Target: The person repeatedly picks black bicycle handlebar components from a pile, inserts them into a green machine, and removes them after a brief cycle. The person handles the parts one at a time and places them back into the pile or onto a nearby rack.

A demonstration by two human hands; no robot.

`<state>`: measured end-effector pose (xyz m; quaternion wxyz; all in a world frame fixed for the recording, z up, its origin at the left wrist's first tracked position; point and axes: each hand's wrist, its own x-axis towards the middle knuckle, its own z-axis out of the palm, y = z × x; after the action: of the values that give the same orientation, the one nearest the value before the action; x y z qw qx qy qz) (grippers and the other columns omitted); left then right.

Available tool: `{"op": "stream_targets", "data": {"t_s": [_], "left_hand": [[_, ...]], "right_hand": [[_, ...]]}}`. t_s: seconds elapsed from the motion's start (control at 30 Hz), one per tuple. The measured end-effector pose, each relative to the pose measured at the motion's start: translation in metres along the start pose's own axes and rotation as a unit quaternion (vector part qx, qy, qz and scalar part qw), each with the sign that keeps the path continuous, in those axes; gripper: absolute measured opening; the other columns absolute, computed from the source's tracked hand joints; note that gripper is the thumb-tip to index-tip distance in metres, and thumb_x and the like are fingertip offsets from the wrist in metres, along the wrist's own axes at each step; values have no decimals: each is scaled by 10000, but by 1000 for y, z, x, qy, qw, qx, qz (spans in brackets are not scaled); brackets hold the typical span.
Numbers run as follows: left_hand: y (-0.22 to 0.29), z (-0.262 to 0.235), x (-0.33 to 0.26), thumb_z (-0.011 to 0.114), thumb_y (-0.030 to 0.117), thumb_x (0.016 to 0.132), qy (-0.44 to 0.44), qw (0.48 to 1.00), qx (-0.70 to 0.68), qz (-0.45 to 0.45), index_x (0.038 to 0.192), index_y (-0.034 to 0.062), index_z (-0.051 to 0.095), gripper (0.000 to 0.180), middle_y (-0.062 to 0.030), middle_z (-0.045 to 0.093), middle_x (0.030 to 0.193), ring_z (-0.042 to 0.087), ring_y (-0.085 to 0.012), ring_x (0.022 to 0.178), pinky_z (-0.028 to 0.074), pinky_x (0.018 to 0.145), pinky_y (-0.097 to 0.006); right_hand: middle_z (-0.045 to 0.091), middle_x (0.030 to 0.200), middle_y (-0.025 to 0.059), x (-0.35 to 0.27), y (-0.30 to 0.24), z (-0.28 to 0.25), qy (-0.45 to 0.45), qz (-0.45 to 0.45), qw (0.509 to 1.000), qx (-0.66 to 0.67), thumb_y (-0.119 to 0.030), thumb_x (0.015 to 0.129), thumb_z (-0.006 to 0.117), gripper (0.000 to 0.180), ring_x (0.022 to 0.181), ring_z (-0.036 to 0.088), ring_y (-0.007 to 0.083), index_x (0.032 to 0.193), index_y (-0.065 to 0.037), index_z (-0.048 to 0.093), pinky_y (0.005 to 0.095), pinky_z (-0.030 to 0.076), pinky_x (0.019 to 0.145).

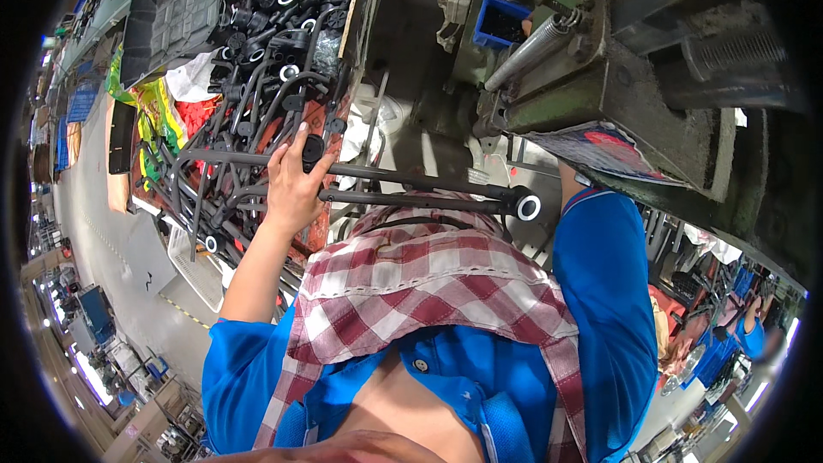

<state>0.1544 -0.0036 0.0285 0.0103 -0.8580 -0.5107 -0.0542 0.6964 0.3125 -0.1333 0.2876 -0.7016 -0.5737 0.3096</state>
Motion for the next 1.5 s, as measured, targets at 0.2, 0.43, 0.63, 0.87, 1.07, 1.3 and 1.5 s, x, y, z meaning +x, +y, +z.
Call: {"op": "stream_targets", "data": {"t_s": [0.2,0.43,0.63,0.87,1.07,1.3,1.5], "left_hand": [[10,-1,4,768,173,691,-20,1000,-4,5,1192,178,637,518,-263,305,1549,367,-310,1404,271,1112,-455],[9,6,19,764,125,646,-28,999,-1,15,1192,186,632,565,-269,312,1539,325,-308,1437,235,1143,-480],[8,19,48,757,113,644,-19,998,-30,57,1203,178,635,576,-278,303,1544,347,-324,1426,184,1175,-484],[39,-3,81,745,43,613,-19,991,-52,121,1218,173,646,627,-265,280,1557,368,-323,1405,216,1175,-471],[73,-9,88,738,93,670,-24,990,-6,139,1197,161,680,534,-312,302,1537,363,-363,1408,224,1154,-460],[118,-13,88,744,213,682,-31,989,30,139,1352,175,576,692,-357,241,1539,386,-460,1315,266,1107,-482],[158,-33,82,701,234,714,-100,990,48,86,1287,119,600,593,-343,412,1384,387,-446,1310,246,1116,-513]], "right_hand": [[672,706,55,-17,-26,6,-14,9,1000,9,-211,870,757,204,637,625,161,909,-24,683,357,500,555],[673,728,59,-117,-47,-41,27,-29,999,15,-254,869,759,242,657,625,164,909,-30,679,358,503,583],[674,747,62,-217,-58,-52,7,-34,998,46,-292,868,761,274,673,625,165,908,-34,676,360,506,606],[675,768,66,-272,-79,-12,-61,-66,990,109,-336,867,764,312,693,625,168,908,-40,672,361,510,634],[676,770,58,-290,-110,5,-118,19,972,205,-324,843,799,312,685,622,166,871,-43,667,358,510,648],[714,955,154,-312,-99,8,121,-129,981,79,-291,773,796,319,920,670,340,956,-46,704,413,522,822],[709,882,126,-293,-14,-86,176,-130,975,-36,-208,819,681,126,803,683,326,855,-94,720,416,540,715]]}}
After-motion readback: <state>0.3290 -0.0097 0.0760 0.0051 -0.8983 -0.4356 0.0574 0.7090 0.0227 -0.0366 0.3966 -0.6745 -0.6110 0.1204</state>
